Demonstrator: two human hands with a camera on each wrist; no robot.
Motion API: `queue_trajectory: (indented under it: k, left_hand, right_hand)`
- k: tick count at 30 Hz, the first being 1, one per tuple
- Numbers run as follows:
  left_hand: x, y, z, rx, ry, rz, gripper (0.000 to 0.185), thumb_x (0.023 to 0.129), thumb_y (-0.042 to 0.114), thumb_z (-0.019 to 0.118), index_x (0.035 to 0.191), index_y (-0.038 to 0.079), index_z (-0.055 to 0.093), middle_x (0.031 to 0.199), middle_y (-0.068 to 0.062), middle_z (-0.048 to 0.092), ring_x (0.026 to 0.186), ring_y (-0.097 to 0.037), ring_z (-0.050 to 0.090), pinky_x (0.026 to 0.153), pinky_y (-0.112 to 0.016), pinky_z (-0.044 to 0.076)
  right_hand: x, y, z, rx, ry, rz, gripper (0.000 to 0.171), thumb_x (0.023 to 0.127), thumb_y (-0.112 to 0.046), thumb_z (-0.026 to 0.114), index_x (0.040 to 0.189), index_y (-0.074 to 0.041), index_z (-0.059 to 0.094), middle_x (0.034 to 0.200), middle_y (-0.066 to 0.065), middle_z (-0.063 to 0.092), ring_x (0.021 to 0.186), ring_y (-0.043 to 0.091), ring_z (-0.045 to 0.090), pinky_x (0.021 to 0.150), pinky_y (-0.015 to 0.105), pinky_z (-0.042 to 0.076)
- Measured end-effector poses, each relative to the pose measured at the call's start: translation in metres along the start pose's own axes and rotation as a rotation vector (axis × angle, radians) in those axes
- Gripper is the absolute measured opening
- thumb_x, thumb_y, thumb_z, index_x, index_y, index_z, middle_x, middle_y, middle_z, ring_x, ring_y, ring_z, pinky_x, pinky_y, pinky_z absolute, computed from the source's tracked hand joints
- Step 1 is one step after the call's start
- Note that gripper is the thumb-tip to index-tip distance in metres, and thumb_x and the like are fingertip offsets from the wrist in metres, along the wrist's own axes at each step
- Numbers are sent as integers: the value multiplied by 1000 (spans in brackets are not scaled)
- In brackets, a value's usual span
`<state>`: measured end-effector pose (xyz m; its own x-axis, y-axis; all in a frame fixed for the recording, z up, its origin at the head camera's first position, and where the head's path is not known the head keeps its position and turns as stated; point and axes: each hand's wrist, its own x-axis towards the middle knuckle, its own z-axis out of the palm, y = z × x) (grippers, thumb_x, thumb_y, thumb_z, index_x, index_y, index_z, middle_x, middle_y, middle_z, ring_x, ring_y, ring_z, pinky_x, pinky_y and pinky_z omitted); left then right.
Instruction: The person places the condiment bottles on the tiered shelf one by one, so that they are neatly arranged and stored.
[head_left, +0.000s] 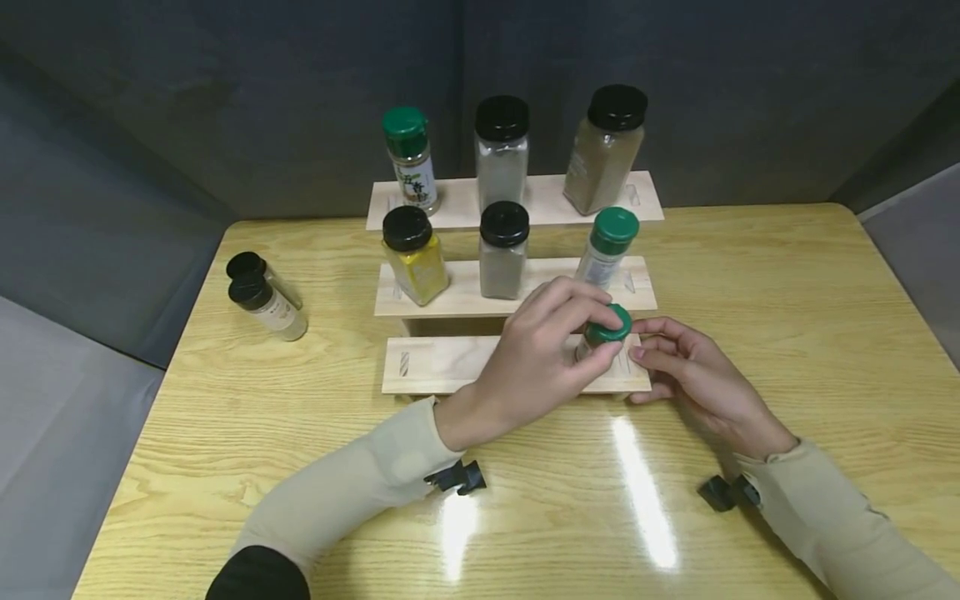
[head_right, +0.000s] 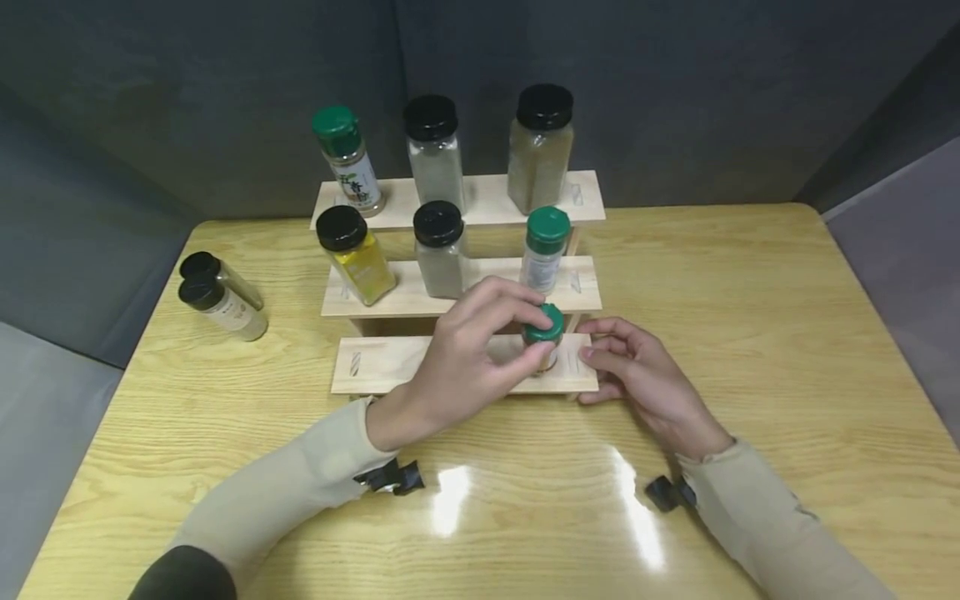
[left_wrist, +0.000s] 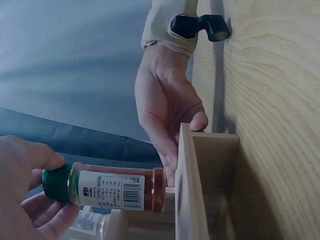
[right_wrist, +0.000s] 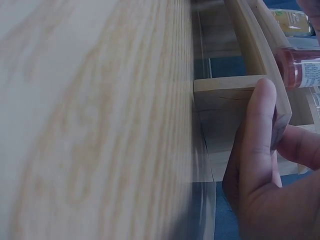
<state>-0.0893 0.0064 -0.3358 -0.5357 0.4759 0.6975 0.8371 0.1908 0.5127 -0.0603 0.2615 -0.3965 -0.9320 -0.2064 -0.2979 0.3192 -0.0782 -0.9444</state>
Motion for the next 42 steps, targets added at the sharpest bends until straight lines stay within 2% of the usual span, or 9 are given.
queue_trajectory:
  k: [15, 32, 42]
  left_hand:
    - [-5, -7, 11, -11, -15, -41, 12, 94, 3, 83, 102, 2, 74, 119, -13, 69, 120, -25, 66, 113, -21, 46]
    - [-6, -6, 16, 19, 7, -18, 10, 97, 5, 82, 104, 4, 74, 120, -12, 68, 119, -23, 66, 113, -21, 46]
    - [-7, -4, 13, 28, 22, -14, 20, 95, 9, 85, 111, 2, 75, 123, -13, 69, 120, -24, 66, 114, -21, 46]
  right_hand:
    - [1, 1, 0, 0, -11, -14, 27, 111, -3, 64, 137, -3, 56, 112, 13, 62, 95, 20, 68, 75, 39, 69]
    - [0, 1, 0, 22, -19, -15, 28, 111, -3, 64, 138, -3, 56, 114, 13, 63, 97, 20, 69, 76, 40, 69]
    - [1, 2, -1, 13, -23, -21, 27, 111, -3, 63, 137, -1, 55, 116, 13, 65, 99, 20, 69, 77, 40, 69]
